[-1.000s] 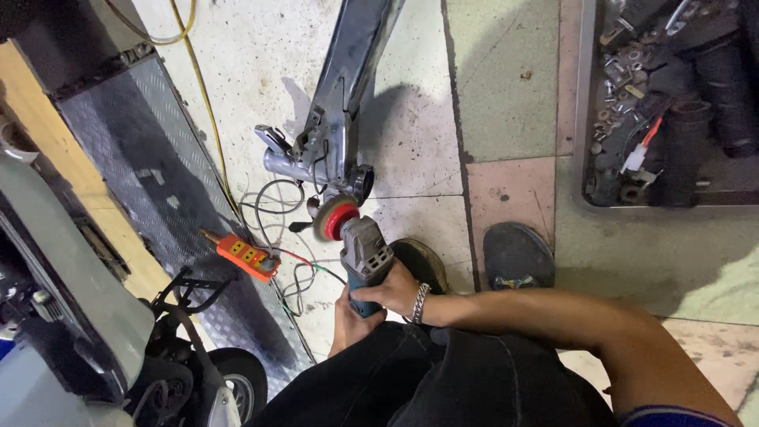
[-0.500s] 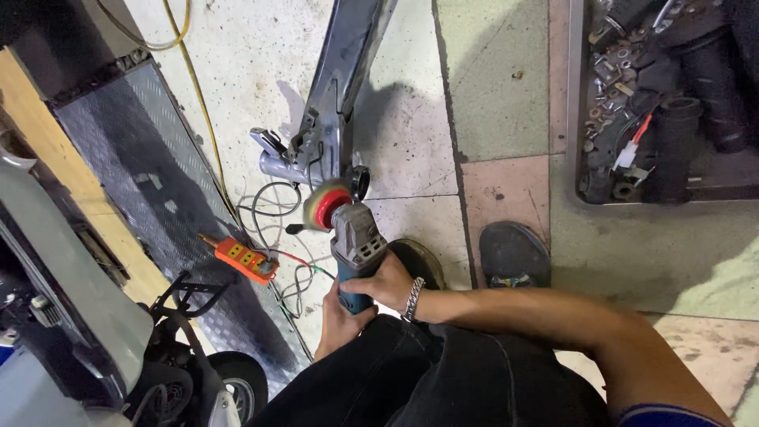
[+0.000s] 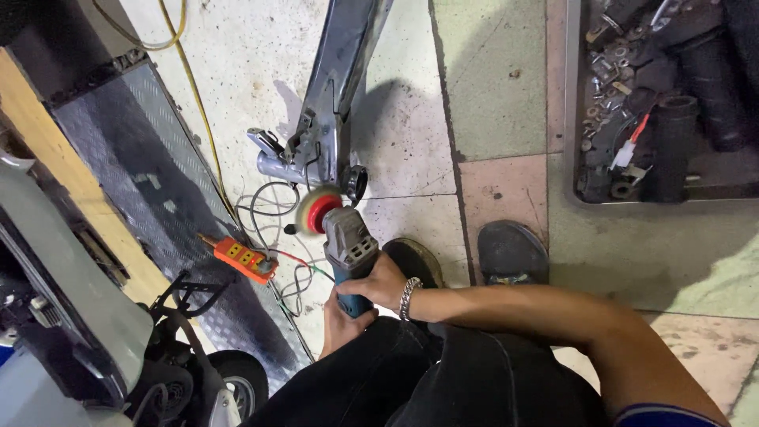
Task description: Grinding a motorcycle frame using an angle grinder to smooth the surface
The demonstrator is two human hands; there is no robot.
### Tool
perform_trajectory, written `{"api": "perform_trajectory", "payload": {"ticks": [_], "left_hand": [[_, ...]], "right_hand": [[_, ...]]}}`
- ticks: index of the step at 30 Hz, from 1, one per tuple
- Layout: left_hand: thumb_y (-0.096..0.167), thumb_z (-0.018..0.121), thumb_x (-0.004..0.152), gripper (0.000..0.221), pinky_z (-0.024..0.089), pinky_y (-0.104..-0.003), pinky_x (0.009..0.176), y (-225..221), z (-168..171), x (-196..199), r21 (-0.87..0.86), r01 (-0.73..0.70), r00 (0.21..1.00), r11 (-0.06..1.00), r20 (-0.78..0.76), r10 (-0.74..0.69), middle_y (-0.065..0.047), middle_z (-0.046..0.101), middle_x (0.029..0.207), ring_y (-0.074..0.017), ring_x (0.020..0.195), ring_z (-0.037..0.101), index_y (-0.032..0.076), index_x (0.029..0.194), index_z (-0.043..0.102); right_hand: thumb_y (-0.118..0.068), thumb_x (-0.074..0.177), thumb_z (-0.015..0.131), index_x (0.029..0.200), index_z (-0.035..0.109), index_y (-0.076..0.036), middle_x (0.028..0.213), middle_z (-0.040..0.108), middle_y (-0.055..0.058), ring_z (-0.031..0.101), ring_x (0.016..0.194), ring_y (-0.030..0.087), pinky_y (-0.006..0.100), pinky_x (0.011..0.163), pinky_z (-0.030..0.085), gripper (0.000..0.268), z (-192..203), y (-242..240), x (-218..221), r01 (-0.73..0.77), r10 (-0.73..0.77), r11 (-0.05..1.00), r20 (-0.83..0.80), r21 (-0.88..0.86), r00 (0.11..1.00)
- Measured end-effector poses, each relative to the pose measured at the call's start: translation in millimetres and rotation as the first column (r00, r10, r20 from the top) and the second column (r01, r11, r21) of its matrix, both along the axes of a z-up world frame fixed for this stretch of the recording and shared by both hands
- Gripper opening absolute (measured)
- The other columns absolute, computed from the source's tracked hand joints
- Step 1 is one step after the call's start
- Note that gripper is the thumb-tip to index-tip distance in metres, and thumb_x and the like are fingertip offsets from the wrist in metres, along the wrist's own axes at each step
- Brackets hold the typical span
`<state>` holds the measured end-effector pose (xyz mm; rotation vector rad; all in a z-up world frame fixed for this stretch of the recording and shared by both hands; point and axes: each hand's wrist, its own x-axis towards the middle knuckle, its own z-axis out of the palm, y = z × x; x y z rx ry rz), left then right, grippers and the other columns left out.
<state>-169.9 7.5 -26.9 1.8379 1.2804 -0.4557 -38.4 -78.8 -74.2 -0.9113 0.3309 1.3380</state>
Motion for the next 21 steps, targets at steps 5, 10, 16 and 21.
{"api": "perform_trajectory", "payload": {"ticks": [5,10,16,21], "left_hand": [[0.005,0.083,0.059,0.044,0.051,-0.032,0.063,-2.2,-0.3,-17.6,-0.038,-0.008,0.998,0.999,0.055,0.010,-0.007,0.068,0.079,-0.0155,0.071,0.059,0.002,0.099,0.064],[0.004,0.082,0.058,0.043,0.049,-0.033,0.060,-8.3,1.9,-15.4,-0.060,-0.063,0.996,0.996,0.064,0.067,-0.008,0.066,0.076,-0.0166,0.068,0.058,0.001,0.096,0.062],[0.003,0.079,0.055,0.042,0.046,-0.034,0.054,-4.9,5.9,-11.9,-0.095,-0.120,0.990,0.988,0.060,0.126,-0.010,0.063,0.071,-0.0183,0.063,0.057,0.000,0.092,0.059],[0.002,0.073,0.054,0.035,0.053,-0.031,0.051,5.6,3.1,-11.4,-0.312,-0.176,0.932,0.934,0.252,0.260,-0.009,0.069,0.069,-0.0159,0.061,0.064,-0.004,0.088,0.067]], "right_hand": [[-0.016,0.058,0.090,0.089,0.077,-0.010,0.089,0.076,0.001,0.066,0.081,0.011,0.028,0.076,0.057,0.034,-7.1,1.7,-14.8,-0.082,0.082,0.996,0.021,-0.035,0.996],[-0.017,0.060,0.089,0.099,0.072,-0.009,0.097,0.076,0.007,0.070,0.091,0.019,0.033,0.081,0.059,0.044,-0.5,3.7,-7.0,-0.204,0.200,0.978,-0.083,-0.043,0.976],[-0.026,0.061,0.088,0.101,0.074,-0.013,0.101,0.079,0.004,0.071,0.094,0.016,0.029,0.085,0.056,0.045,13.5,12.8,10.2,-0.240,0.247,0.966,0.068,-0.094,0.967],[-0.053,0.057,0.083,0.119,0.062,-0.014,0.111,0.072,0.006,0.070,0.101,0.020,0.032,0.085,0.056,0.076,30.2,20.8,27.9,-0.325,0.367,0.926,0.259,-0.193,0.893]]}}
